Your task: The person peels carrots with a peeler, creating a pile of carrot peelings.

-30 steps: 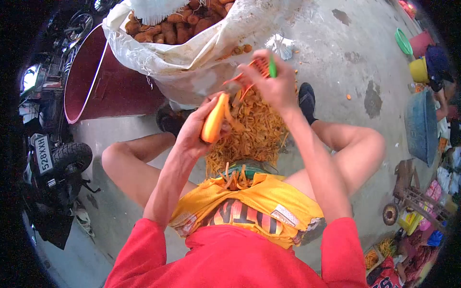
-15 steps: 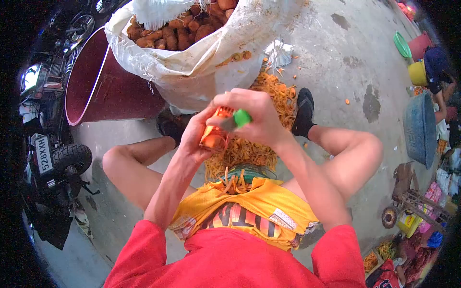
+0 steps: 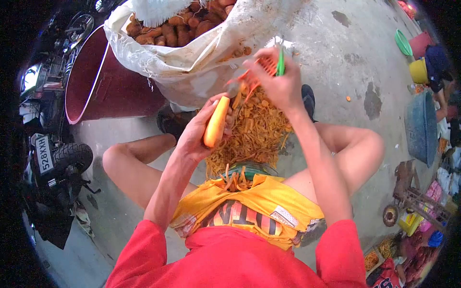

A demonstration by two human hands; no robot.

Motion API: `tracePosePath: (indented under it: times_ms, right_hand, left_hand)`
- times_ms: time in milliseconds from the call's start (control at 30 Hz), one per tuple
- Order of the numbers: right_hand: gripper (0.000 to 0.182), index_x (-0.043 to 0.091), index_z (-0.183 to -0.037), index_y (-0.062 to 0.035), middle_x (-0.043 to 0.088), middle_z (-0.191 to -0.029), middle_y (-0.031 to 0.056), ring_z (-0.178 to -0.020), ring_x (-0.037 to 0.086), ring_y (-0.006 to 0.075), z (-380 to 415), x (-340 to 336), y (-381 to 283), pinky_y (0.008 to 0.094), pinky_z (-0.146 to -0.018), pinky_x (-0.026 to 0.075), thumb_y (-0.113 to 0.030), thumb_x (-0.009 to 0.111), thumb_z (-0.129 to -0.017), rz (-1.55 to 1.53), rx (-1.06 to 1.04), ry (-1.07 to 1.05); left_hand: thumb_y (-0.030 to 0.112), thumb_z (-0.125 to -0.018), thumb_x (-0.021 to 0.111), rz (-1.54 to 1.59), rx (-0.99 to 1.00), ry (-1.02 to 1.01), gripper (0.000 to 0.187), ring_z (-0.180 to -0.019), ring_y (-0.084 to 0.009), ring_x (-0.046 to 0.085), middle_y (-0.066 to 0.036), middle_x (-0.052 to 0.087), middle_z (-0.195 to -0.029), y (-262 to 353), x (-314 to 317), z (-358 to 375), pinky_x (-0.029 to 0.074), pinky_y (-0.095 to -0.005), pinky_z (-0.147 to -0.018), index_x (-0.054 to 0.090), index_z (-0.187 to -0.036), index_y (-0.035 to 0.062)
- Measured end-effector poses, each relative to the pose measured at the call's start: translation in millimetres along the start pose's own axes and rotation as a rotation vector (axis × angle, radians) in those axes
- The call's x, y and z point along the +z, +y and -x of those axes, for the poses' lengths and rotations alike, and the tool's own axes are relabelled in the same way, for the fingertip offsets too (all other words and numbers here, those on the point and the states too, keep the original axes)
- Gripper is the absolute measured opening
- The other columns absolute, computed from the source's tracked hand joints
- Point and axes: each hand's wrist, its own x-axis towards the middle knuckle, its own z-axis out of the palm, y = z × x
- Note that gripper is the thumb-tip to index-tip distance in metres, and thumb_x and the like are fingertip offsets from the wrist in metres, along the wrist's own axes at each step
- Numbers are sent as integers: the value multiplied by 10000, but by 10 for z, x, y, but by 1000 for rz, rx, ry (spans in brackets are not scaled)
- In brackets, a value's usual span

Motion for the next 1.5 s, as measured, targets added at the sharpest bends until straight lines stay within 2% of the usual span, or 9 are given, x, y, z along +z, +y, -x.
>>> tracePosePath:
  times_ms: [167, 367, 567, 667, 900, 1033, 1167, 1400, 1500]
  right_hand:
    - [218, 690, -998, -87, 716, -836, 10, -745, 654, 77, 205, 41, -537, 276, -629, 519, -152, 850, -863, 100, -435, -339]
    - [269, 733, -1050, -42, 731, -901, 57, -817, 699, 148, -47, -52, 147, 317, -739, 555, -189, 847, -856, -87, 102, 107]
    - [234, 702, -1007, -38, 726, -915, 67, -836, 685, 120, 131, 128, -317, 299, -709, 538, -172, 833, -868, -8, -485, -263]
    - [198, 713, -1002, -69, 717, -893, 52, -781, 667, 116, -94, -4, -30, 307, -668, 529, -186, 818, -881, 83, 111, 67]
    - [177, 694, -1001, -73, 694, -805, -5, -695, 635, 82, 176, 134, -393, 281, -647, 522, -138, 817, -893, 10, -481, -222]
    - [275, 697, -1036, -72, 711, -873, 6, -790, 643, 72, -44, -38, 137, 291, -694, 534, -157, 867, -838, -56, 62, 62]
    - [264, 689, -1011, -42, 707, -866, 11, -797, 653, 81, 249, 148, -532, 287, -707, 534, -169, 857, -851, -106, -308, -296]
    - [166, 686, -977, -64, 715, -811, 30, -735, 681, 99, -70, -49, -244, 278, -636, 531, -158, 806, -912, -109, 2, 34]
    - [151, 693, -971, -67, 722, -820, 36, -742, 694, 100, 175, 82, -480, 275, -646, 541, -158, 799, -916, -49, -215, -201]
  left_hand:
    - [306, -1115, 476, 27, 35, 50, 275, -948, -137, 645, -15, 630, -1100, 54, 212, 92, 584, -289, -761, 563, -1313, 136]
    - [352, -1107, 479, -6, 38, 15, 331, -854, -107, 658, -17, 649, -1014, 88, -36, -16, 585, -307, -628, 570, -1335, 131]
    - [320, -1086, 537, 134, 31, 91, 319, -817, -119, 635, -9, 642, -1046, 28, 216, 65, 590, -266, -659, 572, -1329, 115]
    - [292, -1092, 527, 121, 33, -140, 258, -835, -127, 639, -16, 612, -1124, 75, -30, 17, 597, -282, -672, 567, -1313, 166]
    - [286, -1094, 523, 41, 74, 63, 279, -813, -110, 649, -21, 626, -1083, 29, 209, 30, 571, -290, -632, 565, -1324, 135]
    - [282, -1083, 541, 97, -19, -68, 272, -826, -145, 691, -17, 675, -1107, 60, -109, -19, 624, -315, -702, 604, -1287, 113]
    - [316, -1074, 564, 126, -47, 74, 276, -761, -122, 649, -1, 654, -986, 97, 183, 16, 597, -288, -645, 621, -1263, 124]
    - [294, -1090, 534, -2, 26, -31, 271, -804, -107, 631, 5, 624, -1061, 33, 50, 46, 576, -285, -681, 592, -1327, 175]
    - [270, -1089, 542, 44, -4, -6, 200, -902, -87, 641, 16, 627, -1122, 91, 201, 95, 577, -264, -720, 591, -1263, 185]
